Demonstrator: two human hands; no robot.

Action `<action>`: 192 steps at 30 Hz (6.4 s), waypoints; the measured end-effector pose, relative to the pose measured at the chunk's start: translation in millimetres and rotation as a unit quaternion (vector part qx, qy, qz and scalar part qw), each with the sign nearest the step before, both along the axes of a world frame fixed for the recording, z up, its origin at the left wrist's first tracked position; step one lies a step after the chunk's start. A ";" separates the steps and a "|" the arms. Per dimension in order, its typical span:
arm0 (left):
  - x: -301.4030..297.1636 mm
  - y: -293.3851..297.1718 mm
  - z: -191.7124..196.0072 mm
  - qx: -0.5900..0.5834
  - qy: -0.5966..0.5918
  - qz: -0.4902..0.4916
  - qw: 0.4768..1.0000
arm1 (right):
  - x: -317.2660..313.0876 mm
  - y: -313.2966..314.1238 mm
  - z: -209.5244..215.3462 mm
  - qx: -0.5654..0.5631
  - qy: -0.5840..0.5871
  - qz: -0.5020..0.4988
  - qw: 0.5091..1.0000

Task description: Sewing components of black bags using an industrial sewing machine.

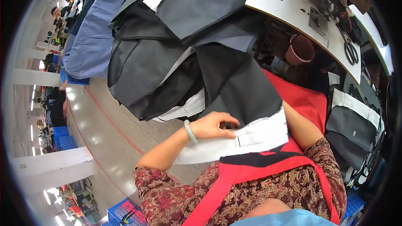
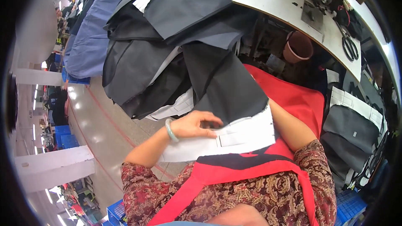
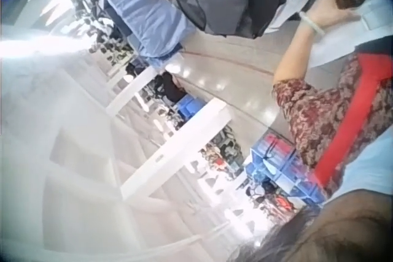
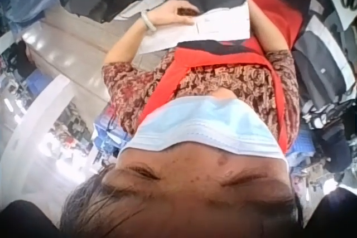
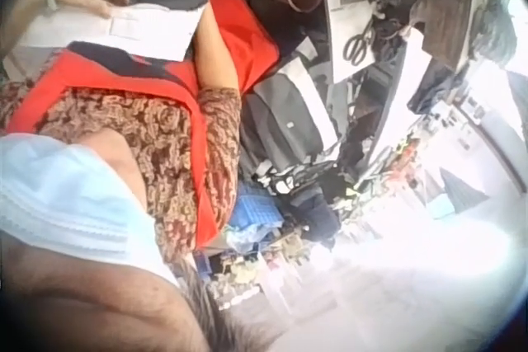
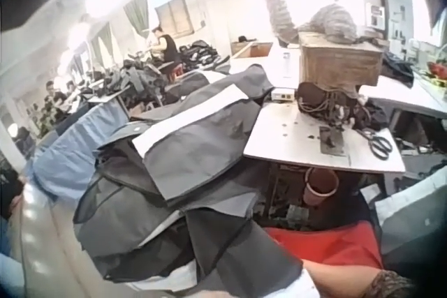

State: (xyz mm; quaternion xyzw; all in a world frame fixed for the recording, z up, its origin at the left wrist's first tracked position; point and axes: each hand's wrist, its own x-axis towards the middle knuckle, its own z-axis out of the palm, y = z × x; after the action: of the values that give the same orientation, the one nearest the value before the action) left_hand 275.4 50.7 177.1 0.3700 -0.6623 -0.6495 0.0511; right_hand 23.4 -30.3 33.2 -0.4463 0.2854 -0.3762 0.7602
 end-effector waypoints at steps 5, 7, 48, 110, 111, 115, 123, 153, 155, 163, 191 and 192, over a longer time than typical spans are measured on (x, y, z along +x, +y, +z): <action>57.0 -17.4 34.8 -0.055 -0.057 0.181 0.980 | -9.8 -26.2 -11.5 -0.061 0.082 -0.070 0.992; 89.8 -30.9 71.2 -0.052 0.021 0.314 0.948 | -15.7 -52.5 -30.9 0.045 0.249 -0.153 0.955; 44.6 -69.3 -58.5 -0.271 -0.039 0.397 0.876 | 73.2 51.5 90.4 -0.025 0.116 0.232 0.966; -239.3 -101.4 -33.1 -0.254 0.077 -0.265 0.927 | -236.8 106.3 316.2 -0.303 0.594 -0.380 0.641; -239.3 -124.5 -37.9 -0.319 0.127 -0.174 0.923 | -232.6 88.3 314.4 -0.305 0.592 -0.361 0.653; -255.6 -198.1 28.2 -0.104 0.230 0.048 0.966 | -248.2 32.9 291.8 -0.292 0.523 -0.312 0.738; -307.5 -222.9 77.9 -0.092 0.301 0.010 0.949 | -269.3 -19.4 258.4 -0.182 0.439 -0.259 0.841; -360.9 -321.4 24.5 0.103 0.312 0.124 0.936 | -320.2 -131.3 199.2 -0.115 0.326 -0.269 0.899; -365.0 -324.2 26.0 0.099 0.307 0.119 0.939 | -323.4 -134.1 198.0 -0.111 0.324 -0.276 0.898; -364.6 -347.7 28.6 0.076 0.321 0.181 0.927 | -324.3 -142.6 190.3 -0.122 0.326 -0.312 0.884; -86.2 -250.8 -87.9 -0.321 -0.343 -0.008 0.883 | -315.7 70.1 74.3 -0.313 0.675 -0.240 0.624; -100.7 -246.0 -63.1 -0.367 -0.328 -0.015 0.870 | -308.0 74.8 93.8 -0.328 0.677 -0.257 0.607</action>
State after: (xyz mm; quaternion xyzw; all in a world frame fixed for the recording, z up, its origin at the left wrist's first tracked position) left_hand 174.6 -195.3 114.0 0.5065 -0.8370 -0.2016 -0.0465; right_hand -284.7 44.5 127.0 -0.7014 0.6792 -0.2149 0.0251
